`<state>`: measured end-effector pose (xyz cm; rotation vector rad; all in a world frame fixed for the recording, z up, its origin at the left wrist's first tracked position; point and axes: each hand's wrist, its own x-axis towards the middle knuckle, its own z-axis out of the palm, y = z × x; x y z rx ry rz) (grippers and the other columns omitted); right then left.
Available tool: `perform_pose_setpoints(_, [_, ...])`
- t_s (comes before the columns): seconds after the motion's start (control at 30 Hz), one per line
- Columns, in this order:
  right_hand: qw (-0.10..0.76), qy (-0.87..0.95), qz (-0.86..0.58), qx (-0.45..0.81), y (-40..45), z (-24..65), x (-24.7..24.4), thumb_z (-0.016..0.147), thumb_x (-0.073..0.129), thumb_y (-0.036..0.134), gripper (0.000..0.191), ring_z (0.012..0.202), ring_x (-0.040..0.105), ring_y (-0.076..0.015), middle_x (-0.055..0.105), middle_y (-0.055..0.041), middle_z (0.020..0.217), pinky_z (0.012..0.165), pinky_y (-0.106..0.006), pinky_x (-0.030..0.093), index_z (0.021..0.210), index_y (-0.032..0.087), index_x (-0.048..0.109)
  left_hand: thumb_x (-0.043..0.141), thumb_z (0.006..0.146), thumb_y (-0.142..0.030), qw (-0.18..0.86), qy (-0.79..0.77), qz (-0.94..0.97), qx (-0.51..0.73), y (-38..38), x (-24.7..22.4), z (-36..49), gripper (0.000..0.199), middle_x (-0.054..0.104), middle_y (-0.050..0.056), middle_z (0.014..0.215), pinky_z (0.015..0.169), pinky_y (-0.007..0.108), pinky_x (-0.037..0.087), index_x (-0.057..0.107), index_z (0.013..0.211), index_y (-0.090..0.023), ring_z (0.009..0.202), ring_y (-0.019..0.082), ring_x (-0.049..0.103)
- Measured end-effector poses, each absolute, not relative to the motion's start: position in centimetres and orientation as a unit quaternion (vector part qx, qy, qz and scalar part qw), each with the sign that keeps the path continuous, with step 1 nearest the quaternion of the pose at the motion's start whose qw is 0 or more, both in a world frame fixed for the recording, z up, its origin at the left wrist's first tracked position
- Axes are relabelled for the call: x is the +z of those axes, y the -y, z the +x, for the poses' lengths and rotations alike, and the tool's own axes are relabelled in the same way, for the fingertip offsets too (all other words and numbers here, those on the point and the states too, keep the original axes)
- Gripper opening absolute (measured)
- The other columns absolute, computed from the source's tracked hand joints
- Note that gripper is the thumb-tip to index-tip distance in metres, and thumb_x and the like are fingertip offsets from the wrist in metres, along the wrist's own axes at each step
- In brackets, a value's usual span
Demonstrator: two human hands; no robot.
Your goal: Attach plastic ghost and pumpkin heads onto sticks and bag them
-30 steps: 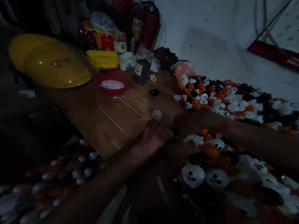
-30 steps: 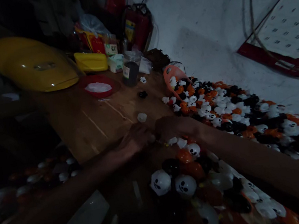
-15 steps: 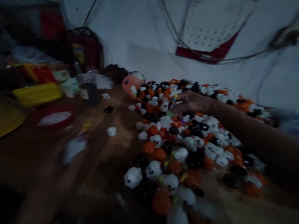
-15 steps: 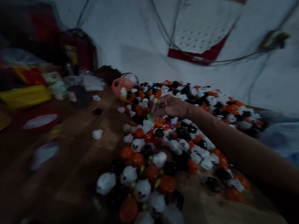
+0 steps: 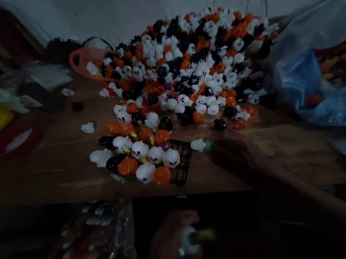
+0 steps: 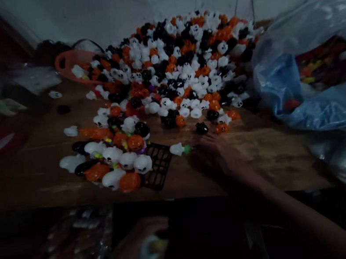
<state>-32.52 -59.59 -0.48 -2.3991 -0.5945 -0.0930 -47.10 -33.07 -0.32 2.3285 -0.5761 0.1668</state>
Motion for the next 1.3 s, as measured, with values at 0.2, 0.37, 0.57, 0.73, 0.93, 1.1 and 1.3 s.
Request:
perform_pose_setpoints(0.2, [0.139,0.291,-0.946,-0.037,60.2,-32.3,-0.5,0.087,0.045,0.012,0.03,0.1,0.049,-0.0258,0.055,-0.013,0.109,0.086,-0.039,0.04,0.111,0.018,0.061,0.051,0.081,-0.015,0.206,0.272,0.937,0.068,36.4,-0.8,-44.3,0.05,0.039,0.013,0.143,0.107,0.049,0.036,0.045,0.13,-0.01,0.136,0.029,0.027])
perform_pose_setpoints(0.37, [0.257,0.246,-0.934,-0.034,59.9,-31.0,-2.6,0.093,0.038,0.02,0.026,0.087,0.056,-0.0203,0.058,-0.0126,0.103,0.075,-0.03,0.042,0.107,0.014,0.06,0.048,0.079,-0.012,0.144,0.246,0.957,0.059,36.0,-2.1,-43.1,0.049,0.029,0.012,0.148,0.106,0.05,0.037,0.048,0.128,-0.013,0.138,0.029,0.022])
perform_pose_setpoints(0.57, [0.376,0.205,-0.904,0.004,59.2,-31.0,-0.9,0.093,0.041,0.026,0.02,0.065,0.056,-0.0135,0.063,-0.0014,0.082,0.059,-0.024,0.038,0.105,0.021,0.056,0.048,0.08,-0.026,0.055,0.337,0.937,0.076,32.6,-3.6,-42.6,0.056,0.033,0.011,0.147,0.104,0.041,0.039,0.042,0.134,-0.014,0.135,0.027,0.03])
perform_pose_setpoints(0.73, [0.41,0.187,-0.893,0.012,59.5,-30.8,-0.7,0.092,0.042,0.03,0.021,0.066,0.058,-0.0156,0.064,-0.0029,0.082,0.06,-0.026,0.04,0.101,0.019,0.058,0.051,0.078,-0.029,0.054,0.337,0.936,0.082,31.6,-3.1,-42.3,0.057,0.038,0.009,0.144,0.101,0.036,0.043,0.045,0.132,-0.014,0.132,0.025,0.036])
perform_pose_setpoints(0.93, [0.447,0.166,-0.879,0.02,57.0,-31.7,-1.2,0.087,0.05,0.031,0.016,0.068,0.057,-0.0176,0.063,-0.0026,0.079,0.061,-0.028,0.042,0.093,0.02,0.06,0.048,0.075,-0.012,0.14,0.259,0.954,0.051,33.3,-2.5,-43.3,0.055,0.038,0.011,0.144,0.104,0.044,0.04,0.045,0.13,-0.014,0.135,0.026,0.031])
perform_pose_setpoints(1.1, [0.539,0.212,-0.815,-0.001,52.5,-31.1,-1.7,0.087,0.053,0.031,0.016,0.079,0.059,-0.0188,0.065,-0.0027,0.087,0.069,-0.029,0.045,0.089,0.021,0.064,0.05,0.082,-0.025,0.167,0.25,0.953,0.037,32.8,-4.1,-43.9,0.054,0.028,0.014,0.148,0.104,0.047,0.04,0.04,0.134,-0.014,0.137,0.03,0.026])
perform_pose_setpoints(1.3, [0.592,0.189,-0.783,0.023,49.2,-30.7,-3.1,0.086,0.055,0.032,0.017,0.082,0.061,-0.0184,0.067,0.0,0.084,0.073,-0.028,0.047,0.086,0.021,0.068,0.043,0.088,-0.039,0.222,0.247,0.941,0.062,32.6,-5.0,-44.0,0.051,0.031,0.014,0.147,0.105,0.048,0.037,0.043,0.133,-0.014,0.136,0.032,0.026])
